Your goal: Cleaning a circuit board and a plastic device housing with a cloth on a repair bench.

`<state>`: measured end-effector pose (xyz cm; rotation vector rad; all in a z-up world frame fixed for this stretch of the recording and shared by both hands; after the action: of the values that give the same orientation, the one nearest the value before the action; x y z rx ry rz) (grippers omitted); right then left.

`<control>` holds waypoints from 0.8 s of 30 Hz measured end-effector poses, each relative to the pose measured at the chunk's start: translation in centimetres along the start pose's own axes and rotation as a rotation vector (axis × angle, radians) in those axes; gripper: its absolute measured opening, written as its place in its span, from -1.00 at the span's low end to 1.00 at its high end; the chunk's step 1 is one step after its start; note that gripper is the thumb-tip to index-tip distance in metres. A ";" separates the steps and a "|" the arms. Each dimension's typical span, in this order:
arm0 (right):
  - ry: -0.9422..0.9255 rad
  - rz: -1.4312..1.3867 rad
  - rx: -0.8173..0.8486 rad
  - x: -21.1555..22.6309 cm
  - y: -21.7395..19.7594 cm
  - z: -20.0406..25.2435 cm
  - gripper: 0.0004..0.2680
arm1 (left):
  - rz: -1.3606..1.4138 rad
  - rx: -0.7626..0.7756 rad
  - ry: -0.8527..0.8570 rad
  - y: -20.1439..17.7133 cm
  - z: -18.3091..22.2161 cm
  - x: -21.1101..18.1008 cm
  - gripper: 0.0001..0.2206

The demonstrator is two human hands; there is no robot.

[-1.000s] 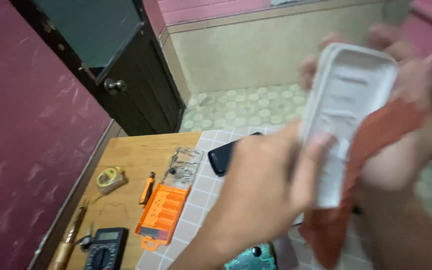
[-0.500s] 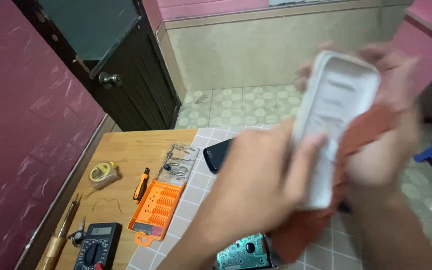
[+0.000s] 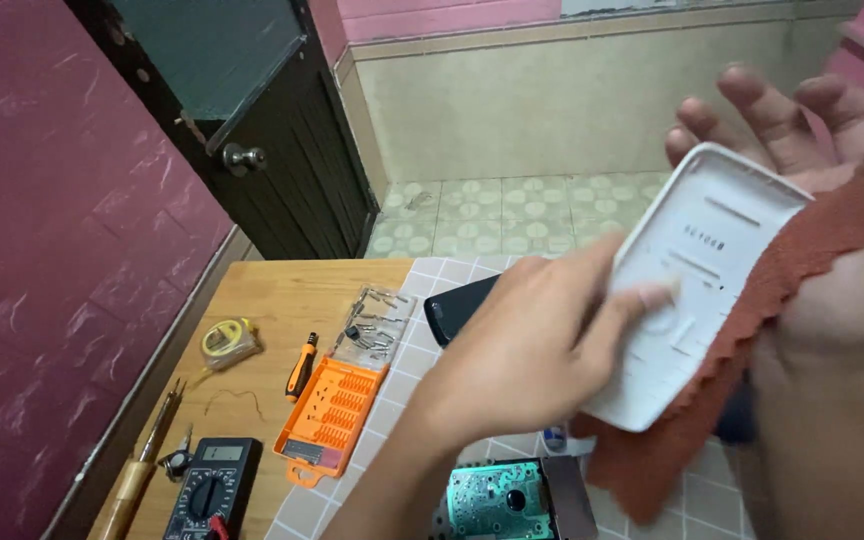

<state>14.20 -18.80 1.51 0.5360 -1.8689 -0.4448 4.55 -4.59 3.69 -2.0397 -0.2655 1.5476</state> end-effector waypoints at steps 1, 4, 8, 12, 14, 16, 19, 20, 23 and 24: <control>-0.015 -0.033 0.076 -0.1 0.0 0.0 -0.68 | 0.067 -0.069 0.002 -0.2 -0.2 -0.2 -0.74; -0.017 -0.077 0.108 0.1 1.2 0.8 -0.73 | 0.101 -0.168 0.003 -0.1 -0.2 -1.0 -0.49; 0.003 -0.117 0.090 -0.7 0.0 0.5 -0.75 | -0.042 -0.080 -0.165 1.0 -0.3 -1.5 0.01; -0.049 -0.084 0.132 -1.2 -2.0 -0.1 -0.79 | 0.072 0.005 -0.168 1.4 -0.1 -2.5 0.33; -0.123 -0.036 0.184 -1.1 -2.7 -0.3 -0.83 | 0.517 0.182 0.005 2.1 -0.3 -3.2 0.23; -0.164 -0.014 0.211 -1.1 -3.4 -0.5 -0.84 | 0.612 0.238 0.099 3.3 -1.2 -1.7 0.10; -0.273 0.137 0.291 -0.6 -4.2 -0.5 -0.86 | 0.687 0.288 0.197 4.4 -1.9 1.3 -0.21; -0.345 0.257 0.342 -0.4 -4.1 -0.3 -0.87 | 0.663 0.280 0.201 4.7 -2.1 2.7 -0.38; -0.346 0.488 0.269 1.6 -0.2 1.2 -0.80 | 0.860 0.349 0.127 4.5 -1.5 3.0 -0.74; -0.346 0.486 0.271 2.1 0.0 1.3 -0.80 | 0.859 0.347 0.126 4.3 -1.4 3.3 -0.74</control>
<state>12.38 -19.91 2.68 0.1677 -2.3233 0.0472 6.17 -6.99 -1.12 -2.0419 0.9807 1.7334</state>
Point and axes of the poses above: each hand's wrist, its own z-axis away from the middle knuckle, its own y-axis out of the palm, x = y × z, the point moved 7 cm from there along -z, towards the middle knuckle, and after that the axes turned 11 degrees about z, right-handed, at the moved point
